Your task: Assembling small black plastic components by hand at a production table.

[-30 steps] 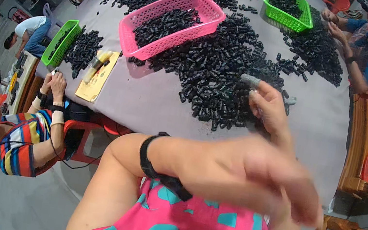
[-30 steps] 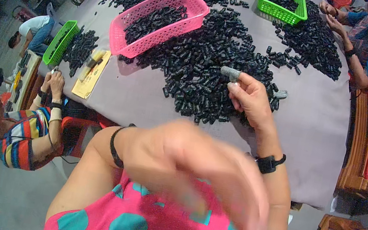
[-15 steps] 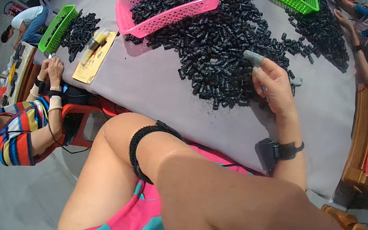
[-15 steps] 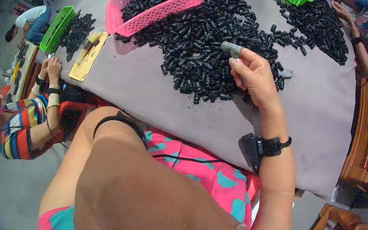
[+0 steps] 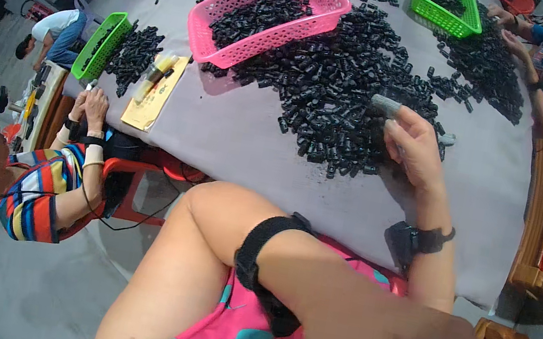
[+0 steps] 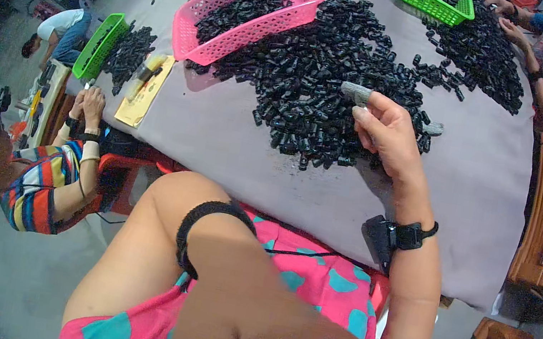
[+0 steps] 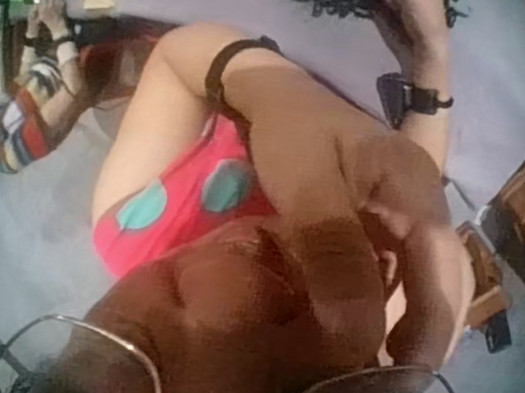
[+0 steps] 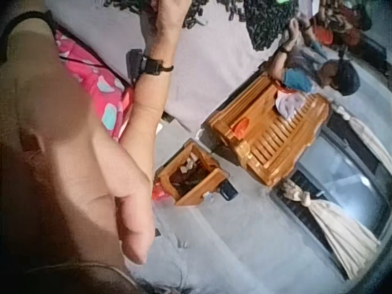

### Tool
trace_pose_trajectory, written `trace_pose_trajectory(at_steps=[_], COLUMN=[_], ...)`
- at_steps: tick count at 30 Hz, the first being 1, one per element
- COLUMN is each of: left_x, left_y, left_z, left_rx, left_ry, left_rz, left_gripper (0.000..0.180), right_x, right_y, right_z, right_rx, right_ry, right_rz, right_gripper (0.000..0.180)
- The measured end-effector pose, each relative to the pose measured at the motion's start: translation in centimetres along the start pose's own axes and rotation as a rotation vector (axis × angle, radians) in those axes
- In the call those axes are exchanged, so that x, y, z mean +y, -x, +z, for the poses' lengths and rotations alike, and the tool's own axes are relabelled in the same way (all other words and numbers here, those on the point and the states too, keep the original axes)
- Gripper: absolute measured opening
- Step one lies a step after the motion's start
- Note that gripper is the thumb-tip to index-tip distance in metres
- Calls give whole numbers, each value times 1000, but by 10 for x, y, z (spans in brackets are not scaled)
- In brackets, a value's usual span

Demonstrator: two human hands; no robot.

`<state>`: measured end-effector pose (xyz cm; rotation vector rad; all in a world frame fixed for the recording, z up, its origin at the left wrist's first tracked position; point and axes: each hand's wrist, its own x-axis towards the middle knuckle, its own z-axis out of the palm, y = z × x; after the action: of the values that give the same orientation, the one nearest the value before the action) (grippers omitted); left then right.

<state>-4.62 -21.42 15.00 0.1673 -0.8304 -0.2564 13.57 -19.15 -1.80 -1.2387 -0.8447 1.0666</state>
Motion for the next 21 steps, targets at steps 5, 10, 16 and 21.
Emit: trace_pose_trajectory(at_steps=[5,10,16,21], left_x=[-11,-3,6,25], left_y=[-6,-4,-5,8], left_z=[-22,-21,-26,-15], left_rx=[-123,-166,-290,98], left_ry=[-125,-366,-383,-385], left_rz=[138,170,94,-324], left_gripper=[32,34,40,21], right_x=[-1,1,3,0], right_y=[1,-4,-4,0], right_z=[-3,-6,-2,-7], right_rx=[23,-22,-41,-18], right_ry=[33,28,-5,1], right_rz=[9,-27,-11,-5], right_gripper=[42,39,38,37])
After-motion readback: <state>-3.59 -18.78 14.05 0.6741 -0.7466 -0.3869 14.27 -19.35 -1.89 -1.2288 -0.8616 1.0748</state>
